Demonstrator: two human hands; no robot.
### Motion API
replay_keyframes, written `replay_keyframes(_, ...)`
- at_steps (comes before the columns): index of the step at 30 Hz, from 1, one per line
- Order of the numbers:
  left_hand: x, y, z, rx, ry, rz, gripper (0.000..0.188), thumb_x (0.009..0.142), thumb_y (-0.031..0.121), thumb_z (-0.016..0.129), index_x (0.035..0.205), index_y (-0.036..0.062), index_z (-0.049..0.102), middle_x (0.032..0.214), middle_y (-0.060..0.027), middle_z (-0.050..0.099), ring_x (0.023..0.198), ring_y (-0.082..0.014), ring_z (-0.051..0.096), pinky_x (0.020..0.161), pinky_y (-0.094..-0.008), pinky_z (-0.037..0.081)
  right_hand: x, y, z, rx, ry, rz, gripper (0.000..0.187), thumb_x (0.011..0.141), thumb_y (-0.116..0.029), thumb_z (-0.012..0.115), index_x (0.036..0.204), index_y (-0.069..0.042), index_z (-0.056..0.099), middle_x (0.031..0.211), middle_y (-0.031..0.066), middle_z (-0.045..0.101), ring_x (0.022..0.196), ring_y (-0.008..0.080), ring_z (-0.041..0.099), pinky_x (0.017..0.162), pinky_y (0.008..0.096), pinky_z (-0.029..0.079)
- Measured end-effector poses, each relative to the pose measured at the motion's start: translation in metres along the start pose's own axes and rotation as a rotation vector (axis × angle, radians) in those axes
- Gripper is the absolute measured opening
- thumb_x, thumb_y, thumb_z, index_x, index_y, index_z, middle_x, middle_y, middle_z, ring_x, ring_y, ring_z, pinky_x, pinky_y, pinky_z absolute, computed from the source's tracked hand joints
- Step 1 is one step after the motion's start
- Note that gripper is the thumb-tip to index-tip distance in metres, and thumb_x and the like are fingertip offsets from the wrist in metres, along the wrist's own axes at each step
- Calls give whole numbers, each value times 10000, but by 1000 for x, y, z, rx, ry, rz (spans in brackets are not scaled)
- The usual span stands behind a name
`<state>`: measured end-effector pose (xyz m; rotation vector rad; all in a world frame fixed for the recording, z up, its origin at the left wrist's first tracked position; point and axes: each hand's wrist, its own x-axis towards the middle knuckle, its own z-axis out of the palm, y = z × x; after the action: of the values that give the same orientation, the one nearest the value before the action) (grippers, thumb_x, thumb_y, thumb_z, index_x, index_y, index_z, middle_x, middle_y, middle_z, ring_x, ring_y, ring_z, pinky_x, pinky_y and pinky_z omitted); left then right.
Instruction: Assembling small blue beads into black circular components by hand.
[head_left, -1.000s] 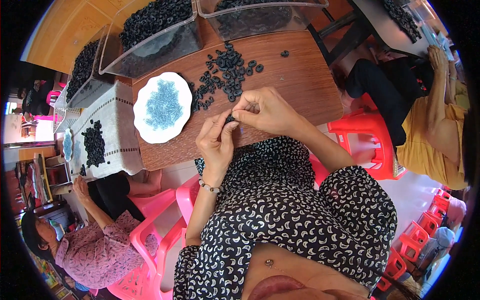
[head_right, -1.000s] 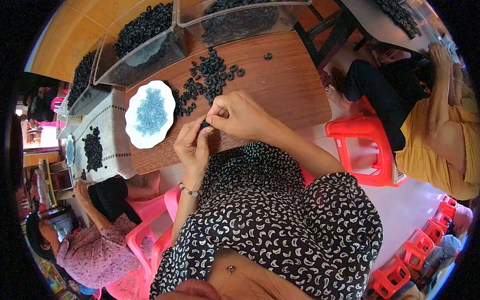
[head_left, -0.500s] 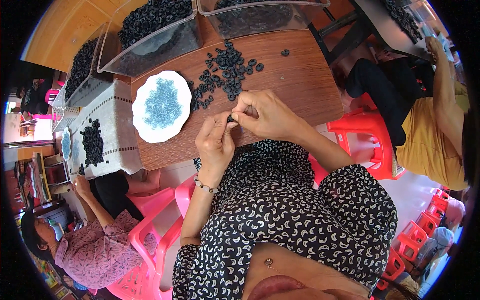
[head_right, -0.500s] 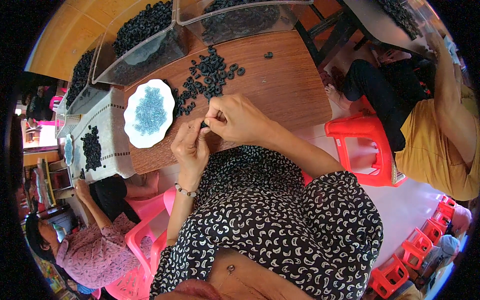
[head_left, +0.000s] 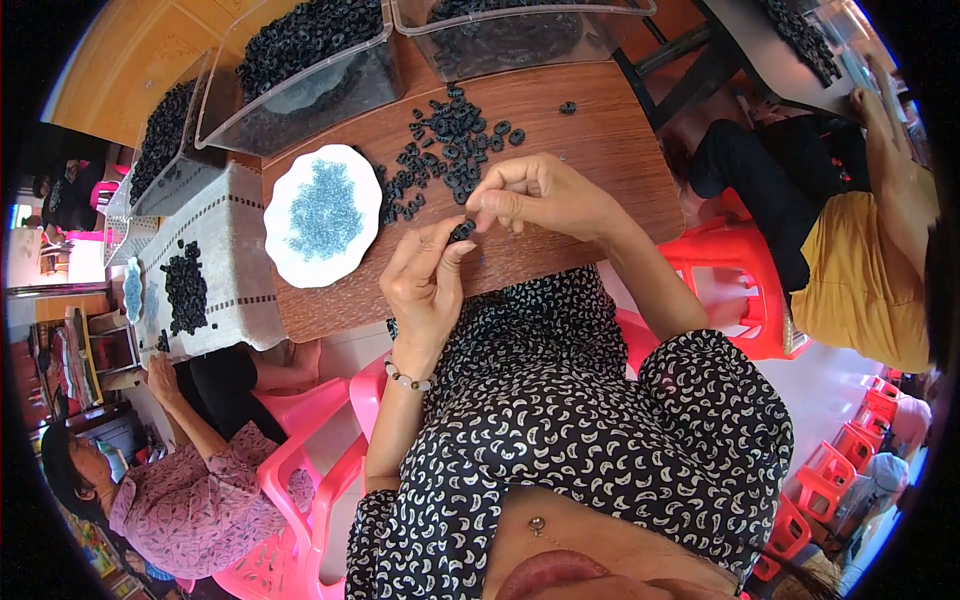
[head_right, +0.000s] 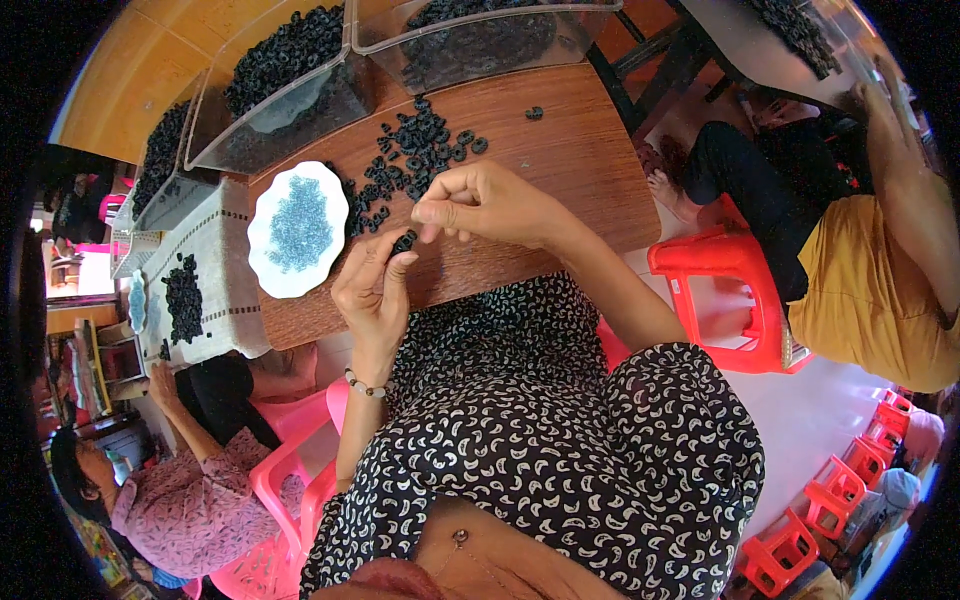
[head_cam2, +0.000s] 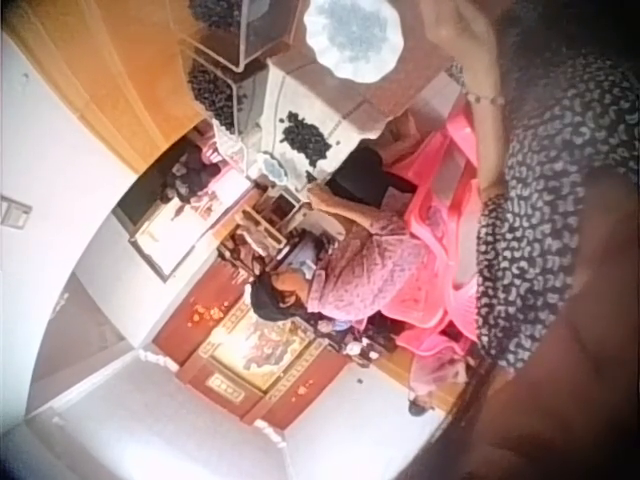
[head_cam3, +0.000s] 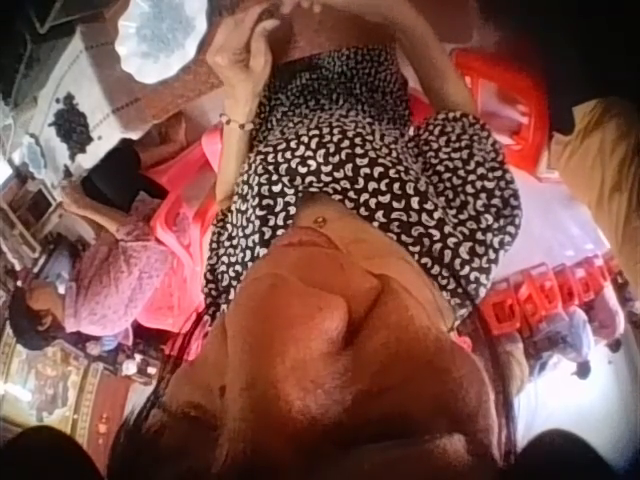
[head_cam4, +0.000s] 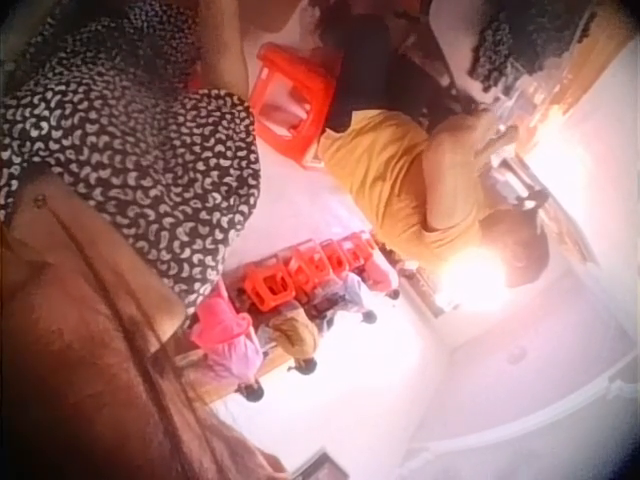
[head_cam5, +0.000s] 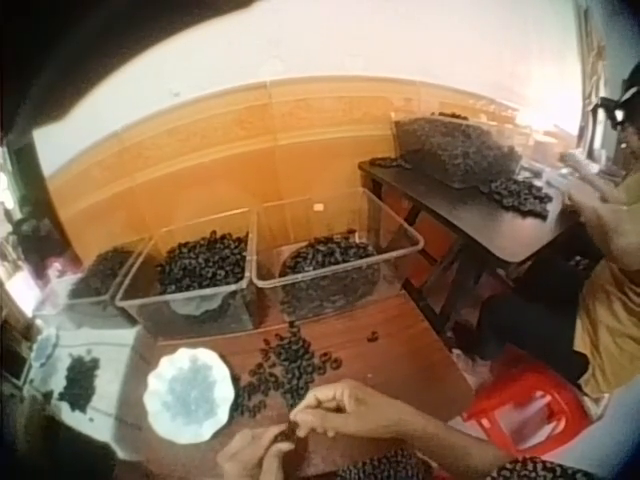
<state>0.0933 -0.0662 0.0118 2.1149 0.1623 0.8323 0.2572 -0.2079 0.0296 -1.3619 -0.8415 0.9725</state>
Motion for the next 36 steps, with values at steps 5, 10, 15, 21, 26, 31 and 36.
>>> replay_keyframes(5, 2, 5, -1, -46, 4, -6, 237, 871, 106, 769, 1102, 49, 768, 968, -89, 687, 824, -205, 614, 707, -312, 493, 3, 15, -1, 106, -125, 95, 497, 999, -469, 632, 1110, 11, 695, 990, 62, 689, 855, 99, 633, 723, 255, 529)
replay_keyframes(10, 4, 14, -4, 23, 0, 53, 251, 845, 125, 778, 1089, 66, 778, 1027, -72, 641, 921, -232, 554, 760, -336, 467, 3, 31, 12, 543, -357, 124, 566, 1010, -444, 605, 1284, 52, 608, 1135, 84, 660, 977, 141, 641, 827, 301, 555)
replay_keyframes(15, 1, 16, -4, 45, -2, 53, 245, 844, 116, 773, 1083, 65, 777, 1035, -84, 642, 921, -243, 560, 774, -346, 469, 3, 28, 16, 662, -408, 124, 430, 1028, -354, 609, 1217, 29, 660, 1127, 70, 672, 1010, 137, 635, 842, 308, 557)
replay_keyframes(21, -1, 16, -3, 116, 6, 75, 233, 841, 113, 770, 1065, 50, 768, 1028, -100, 638, 931, -266, 569, 781, -369, 477, 2, 28, 21, 633, -363, 24, 423, 1022, -345, 625, 1200, 37, 669, 1108, 72, 682, 990, 134, 640, 882, 309, 538)
replay_keyframes(26, -2, 15, 1, 197, 21, 91, 225, 841, 95, 765, 1059, 40, 764, 1018, -103, 635, 923, -269, 570, 771, -369, 476, 5, 38, 26, 575, -326, 28, 443, 1015, -368, 632, 1193, 35, 671, 1081, 79, 690, 976, 129, 641, 879, 305, 537)
replay_keyframes(31, 0, 15, 1, 12, 3, -78, 251, 818, 96, 791, 1057, 26, 764, 1007, -101, 637, 909, -254, 568, 764, -363, 477, 1, 30, 25, 595, -223, 128, 537, 1017, -455, 595, 1166, 56, 665, 1017, 77, 668, 938, 154, 645, 829, 292, 556)
replay_keyframes(36, 2, 5, -2, 120, -12, 21, 333, 789, 83, 845, 1089, -25, 747, 1059, -116, 658, 922, -206, 635, 793, -295, 512, 4, 32, 17, 443, -150, 134, 668, 1015, -579, 514, 1082, 69, 661, 951, 78, 633, 869, 177, 656, 757, 289, 577)
